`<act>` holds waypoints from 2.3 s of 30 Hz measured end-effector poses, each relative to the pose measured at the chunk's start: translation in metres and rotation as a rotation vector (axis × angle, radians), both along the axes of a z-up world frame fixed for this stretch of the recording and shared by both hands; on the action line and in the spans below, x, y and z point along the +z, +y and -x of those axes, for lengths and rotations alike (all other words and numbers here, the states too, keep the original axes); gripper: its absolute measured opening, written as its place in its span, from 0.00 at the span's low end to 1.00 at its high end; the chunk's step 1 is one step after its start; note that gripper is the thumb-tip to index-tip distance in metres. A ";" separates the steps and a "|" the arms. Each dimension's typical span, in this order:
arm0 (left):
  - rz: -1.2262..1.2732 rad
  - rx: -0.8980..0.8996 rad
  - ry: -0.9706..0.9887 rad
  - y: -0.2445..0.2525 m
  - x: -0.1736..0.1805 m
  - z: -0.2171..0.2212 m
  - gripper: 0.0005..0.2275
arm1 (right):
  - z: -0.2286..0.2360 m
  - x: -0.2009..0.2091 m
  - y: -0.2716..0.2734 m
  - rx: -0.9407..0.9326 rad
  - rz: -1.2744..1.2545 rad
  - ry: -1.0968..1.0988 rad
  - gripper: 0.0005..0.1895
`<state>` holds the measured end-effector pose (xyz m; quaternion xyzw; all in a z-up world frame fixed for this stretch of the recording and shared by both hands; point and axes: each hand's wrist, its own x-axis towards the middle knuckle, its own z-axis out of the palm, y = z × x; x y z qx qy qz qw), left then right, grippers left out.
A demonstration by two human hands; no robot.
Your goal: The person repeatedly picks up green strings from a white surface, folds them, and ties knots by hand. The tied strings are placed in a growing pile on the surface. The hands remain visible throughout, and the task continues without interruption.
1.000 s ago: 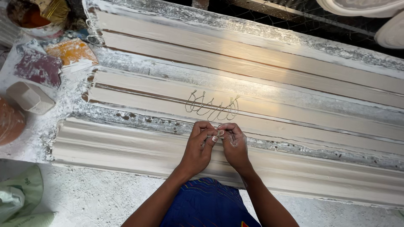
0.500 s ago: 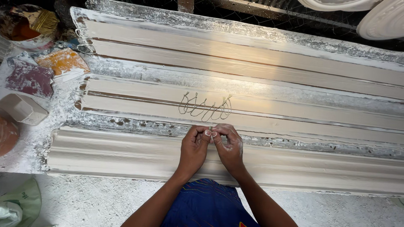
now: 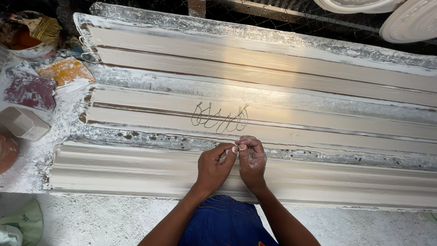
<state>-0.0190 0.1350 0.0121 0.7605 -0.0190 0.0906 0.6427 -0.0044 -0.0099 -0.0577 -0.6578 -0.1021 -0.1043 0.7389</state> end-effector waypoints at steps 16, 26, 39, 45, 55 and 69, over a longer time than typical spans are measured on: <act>0.131 -0.134 0.468 0.009 -0.022 -0.004 0.13 | -0.005 -0.008 -0.030 0.357 0.199 0.402 0.22; 0.374 -0.518 0.227 0.010 -0.043 -0.003 0.14 | -0.006 0.004 -0.047 0.574 -0.552 0.552 0.09; 0.227 -0.207 0.118 0.007 -0.033 0.000 0.08 | 0.004 -0.003 -0.043 0.244 -0.118 0.418 0.13; 1.026 -0.304 0.405 0.018 -0.028 -0.005 0.08 | -0.005 -0.012 -0.044 0.208 -0.719 0.550 0.15; 0.600 -0.104 0.173 0.002 -0.035 -0.007 0.14 | -0.008 -0.017 -0.042 0.261 -0.773 0.398 0.04; 0.530 -0.773 0.148 0.022 -0.002 0.010 0.10 | -0.012 -0.016 -0.050 0.295 -0.536 0.404 0.09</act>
